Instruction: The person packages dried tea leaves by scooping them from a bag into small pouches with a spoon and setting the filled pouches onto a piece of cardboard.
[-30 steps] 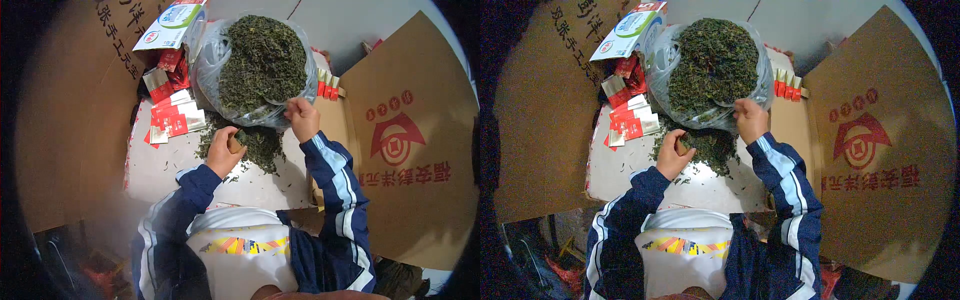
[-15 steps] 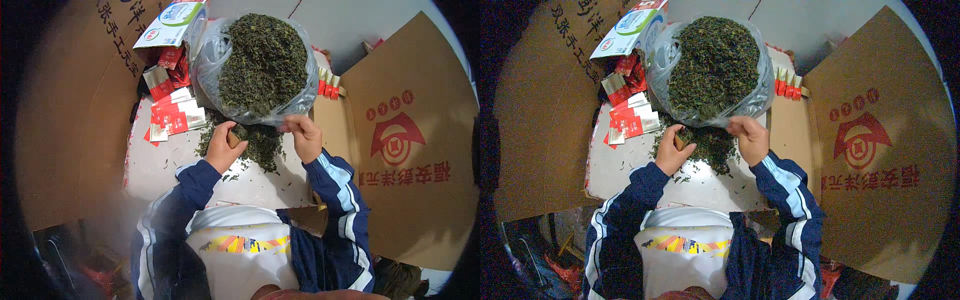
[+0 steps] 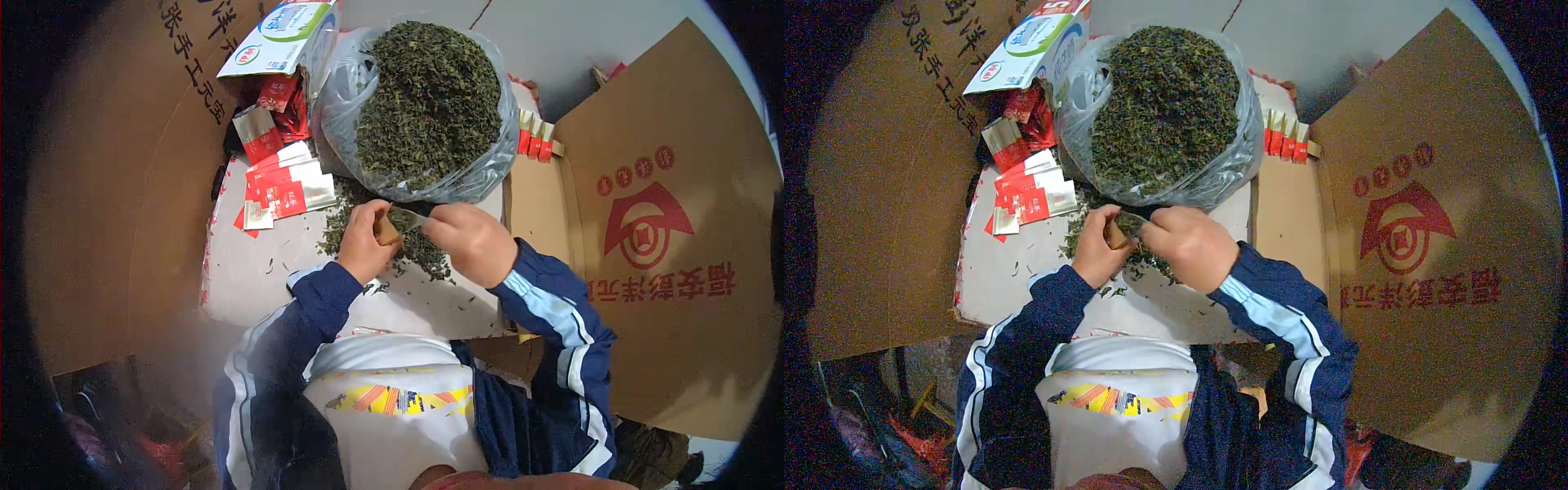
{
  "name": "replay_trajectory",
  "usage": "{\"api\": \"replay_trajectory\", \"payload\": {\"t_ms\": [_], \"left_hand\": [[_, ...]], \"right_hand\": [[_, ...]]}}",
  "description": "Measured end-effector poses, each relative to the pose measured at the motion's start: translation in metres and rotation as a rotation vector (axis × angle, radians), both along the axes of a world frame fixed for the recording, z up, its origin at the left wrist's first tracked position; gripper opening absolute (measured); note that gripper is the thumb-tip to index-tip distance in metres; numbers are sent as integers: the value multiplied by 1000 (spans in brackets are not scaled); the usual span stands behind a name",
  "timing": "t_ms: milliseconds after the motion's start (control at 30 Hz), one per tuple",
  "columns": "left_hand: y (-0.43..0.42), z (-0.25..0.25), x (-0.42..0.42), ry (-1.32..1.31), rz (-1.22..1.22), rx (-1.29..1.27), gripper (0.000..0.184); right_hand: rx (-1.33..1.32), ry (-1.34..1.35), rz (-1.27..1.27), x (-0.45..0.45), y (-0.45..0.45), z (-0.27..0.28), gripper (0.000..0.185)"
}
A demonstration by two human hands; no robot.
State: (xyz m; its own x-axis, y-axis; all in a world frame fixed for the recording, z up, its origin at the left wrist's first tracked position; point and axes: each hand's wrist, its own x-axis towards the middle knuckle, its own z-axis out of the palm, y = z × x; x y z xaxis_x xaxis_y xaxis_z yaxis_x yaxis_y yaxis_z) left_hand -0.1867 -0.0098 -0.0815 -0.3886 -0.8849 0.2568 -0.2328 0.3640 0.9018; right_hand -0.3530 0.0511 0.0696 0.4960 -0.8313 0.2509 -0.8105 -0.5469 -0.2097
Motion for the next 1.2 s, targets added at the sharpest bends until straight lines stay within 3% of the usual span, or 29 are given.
{"api": "replay_trajectory", "payload": {"t_ms": [133,233,533,667,800,933,1033,1200], "left_hand": [[1,-1,0,61,28,-45,55],[0,-4,-1,69,58,-93,56],[2,-2,-2,138,37,-134,56],[5,2,1,106,24,-79,51],[3,6,7,104,90,-22,50],[3,-4,14,113,116,-63,51],[5,-27,9,182,86,134,49],[10,-10,12,165,57,15,51]], "right_hand": [[115,303,130,17,-3,3,29],[-32,436,218,25,1,-3,34],[-267,457,216,22,16,8,37],[-187,411,204,17,17,5,37],[-299,218,57,4,24,17,31],[-234,-81,-133,-8,41,-17,25],[20,-92,-224,-9,53,-46,22],[277,-199,-221,-17,62,-102,23]]}}
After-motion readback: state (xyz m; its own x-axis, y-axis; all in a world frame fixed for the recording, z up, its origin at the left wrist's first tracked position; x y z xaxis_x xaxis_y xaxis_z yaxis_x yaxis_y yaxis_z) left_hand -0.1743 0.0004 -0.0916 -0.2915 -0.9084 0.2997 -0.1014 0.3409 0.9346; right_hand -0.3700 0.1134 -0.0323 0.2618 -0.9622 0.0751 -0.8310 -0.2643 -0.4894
